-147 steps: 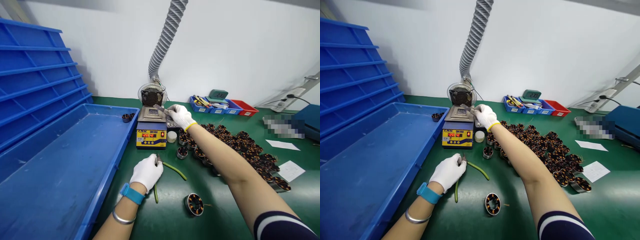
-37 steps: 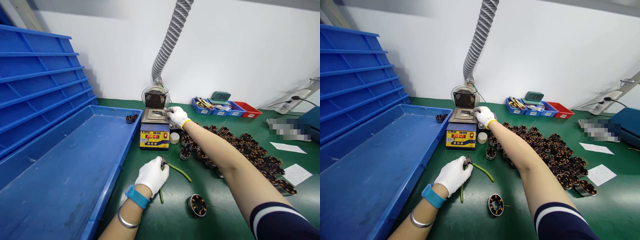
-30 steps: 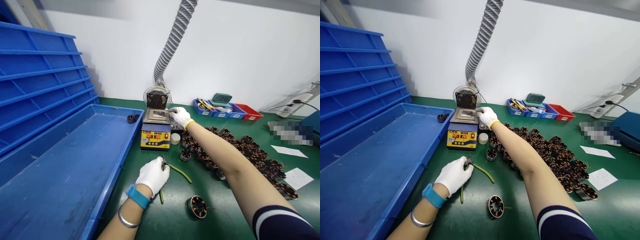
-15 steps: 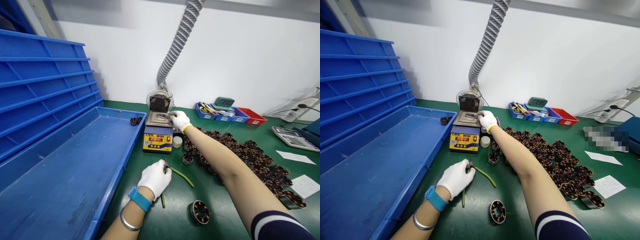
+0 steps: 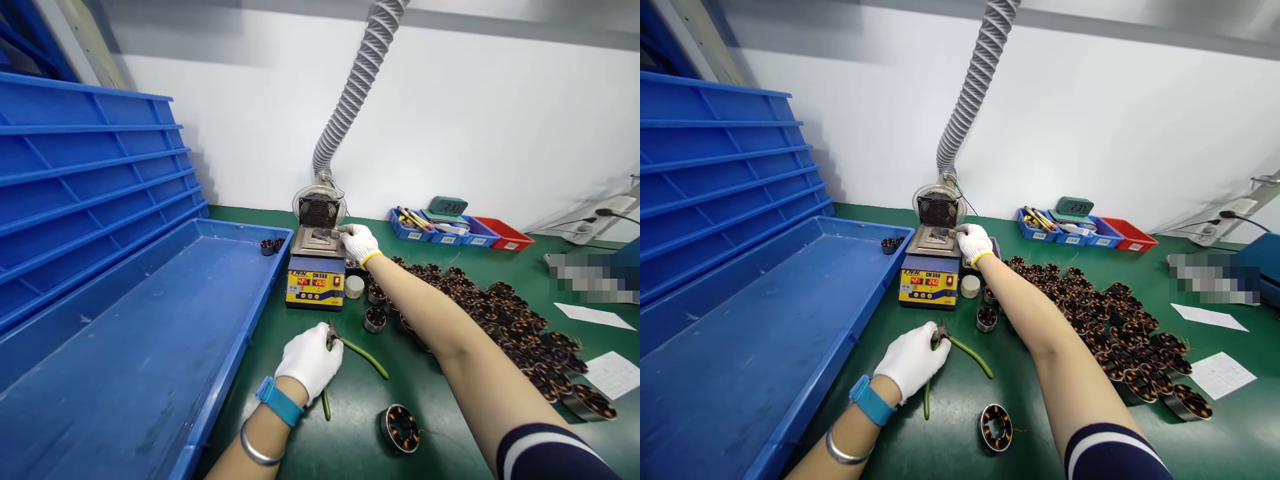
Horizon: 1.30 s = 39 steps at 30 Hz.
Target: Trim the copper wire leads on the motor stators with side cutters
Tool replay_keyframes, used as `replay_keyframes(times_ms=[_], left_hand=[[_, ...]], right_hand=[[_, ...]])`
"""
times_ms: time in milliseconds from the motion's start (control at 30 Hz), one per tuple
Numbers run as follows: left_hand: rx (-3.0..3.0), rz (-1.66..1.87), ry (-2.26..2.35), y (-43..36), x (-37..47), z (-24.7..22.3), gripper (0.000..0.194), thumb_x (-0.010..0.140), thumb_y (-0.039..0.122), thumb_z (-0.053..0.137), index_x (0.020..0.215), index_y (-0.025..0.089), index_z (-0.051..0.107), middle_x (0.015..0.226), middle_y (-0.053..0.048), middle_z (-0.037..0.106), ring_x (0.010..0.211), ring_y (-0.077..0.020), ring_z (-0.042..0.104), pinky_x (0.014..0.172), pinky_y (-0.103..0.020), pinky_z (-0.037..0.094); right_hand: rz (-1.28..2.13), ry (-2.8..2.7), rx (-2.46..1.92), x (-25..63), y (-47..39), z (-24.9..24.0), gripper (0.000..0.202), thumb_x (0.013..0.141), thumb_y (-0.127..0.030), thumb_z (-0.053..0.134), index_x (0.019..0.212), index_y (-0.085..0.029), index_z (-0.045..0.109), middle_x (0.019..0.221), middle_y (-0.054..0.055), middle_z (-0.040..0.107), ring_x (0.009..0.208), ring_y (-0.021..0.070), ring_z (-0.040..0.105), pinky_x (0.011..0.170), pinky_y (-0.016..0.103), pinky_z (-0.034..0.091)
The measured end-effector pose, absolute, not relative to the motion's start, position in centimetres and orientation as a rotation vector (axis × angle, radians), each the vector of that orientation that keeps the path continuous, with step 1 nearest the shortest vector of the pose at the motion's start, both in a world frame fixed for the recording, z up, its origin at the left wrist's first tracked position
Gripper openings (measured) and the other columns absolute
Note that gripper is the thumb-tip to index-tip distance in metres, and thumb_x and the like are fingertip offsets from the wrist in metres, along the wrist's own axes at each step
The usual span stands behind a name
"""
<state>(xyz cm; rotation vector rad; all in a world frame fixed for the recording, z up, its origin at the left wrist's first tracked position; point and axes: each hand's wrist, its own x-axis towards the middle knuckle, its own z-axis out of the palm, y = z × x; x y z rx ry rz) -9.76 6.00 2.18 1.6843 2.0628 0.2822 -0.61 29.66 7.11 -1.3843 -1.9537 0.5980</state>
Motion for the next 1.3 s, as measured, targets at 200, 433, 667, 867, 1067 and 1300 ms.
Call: replay_keyframes(times_ms=[200,433,667,867,1067,1300], left_hand=[[1.689,0.271,2.063,5.9,-9.7,2.4,0.027,0.091,0.042,0.048,0.101,0.024,0.065,0.098,-0.010,0.076,0.096,-0.0300,0.072,0.074,-0.036,0.049],[1.681,0.283,2.056,5.9,-9.8,2.4,0.027,0.091,0.042,0.047,0.102,0.025,0.066,0.099,-0.010,0.076,0.097,-0.0302,0.072,0.074,-0.036,0.049],[1.689,0.281,2.053,5.9,-9.8,2.3,0.028,0.091,0.042,0.047,0.102,0.025,0.066,0.099,-0.010,0.076,0.096,-0.0306,0.072,0.075,-0.037,0.049],[1.705,0.286,2.051,5.9,-9.9,2.2,0.028,0.091,0.043,0.045,0.099,0.024,0.065,0.099,-0.011,0.076,0.096,-0.0322,0.072,0.074,-0.038,0.050],[1.719,0.285,2.054,6.0,-9.9,1.9,0.029,0.091,0.044,0.045,0.098,0.024,0.064,0.099,-0.011,0.076,0.095,-0.0318,0.072,0.074,-0.038,0.049],[1.722,0.275,2.057,6.1,-9.9,1.8,0.028,0.090,0.045,0.046,0.098,0.025,0.064,0.100,-0.010,0.076,0.095,-0.0308,0.072,0.073,-0.037,0.049]], right_hand=[[0.595,-2.009,-1.365,-0.4,28.9,7.3,0.037,0.086,-0.020,0.052,0.117,-0.020,0.073,0.112,0.004,0.077,0.103,0.0171,0.071,0.096,0.029,0.051],[0.515,-2.089,-1.360,0.8,28.6,7.7,0.037,0.088,-0.022,0.052,0.118,-0.020,0.073,0.111,0.003,0.077,0.098,0.0158,0.071,0.092,0.027,0.053],[0.258,-2.189,-1.464,2.3,28.3,11.2,0.034,0.086,-0.027,0.056,0.113,-0.023,0.076,0.117,0.007,0.075,0.114,0.0276,0.066,0.100,0.042,0.050],[0.163,-2.363,-1.483,1.2,27.3,13.2,0.029,0.083,-0.023,0.058,0.103,-0.021,0.079,0.109,0.011,0.076,0.110,0.0294,0.067,0.096,0.042,0.050],[0.309,-2.371,-1.577,-0.4,27.1,13.7,0.020,0.082,-0.026,0.062,0.085,-0.018,0.080,0.079,0.009,0.076,0.084,0.0226,0.072,0.078,0.030,0.053],[0.516,-2.244,-1.624,-1.1,26.8,12.7,0.018,0.082,-0.028,0.064,0.081,-0.016,0.077,0.067,0.006,0.073,0.061,0.0152,0.067,0.061,0.024,0.050]])
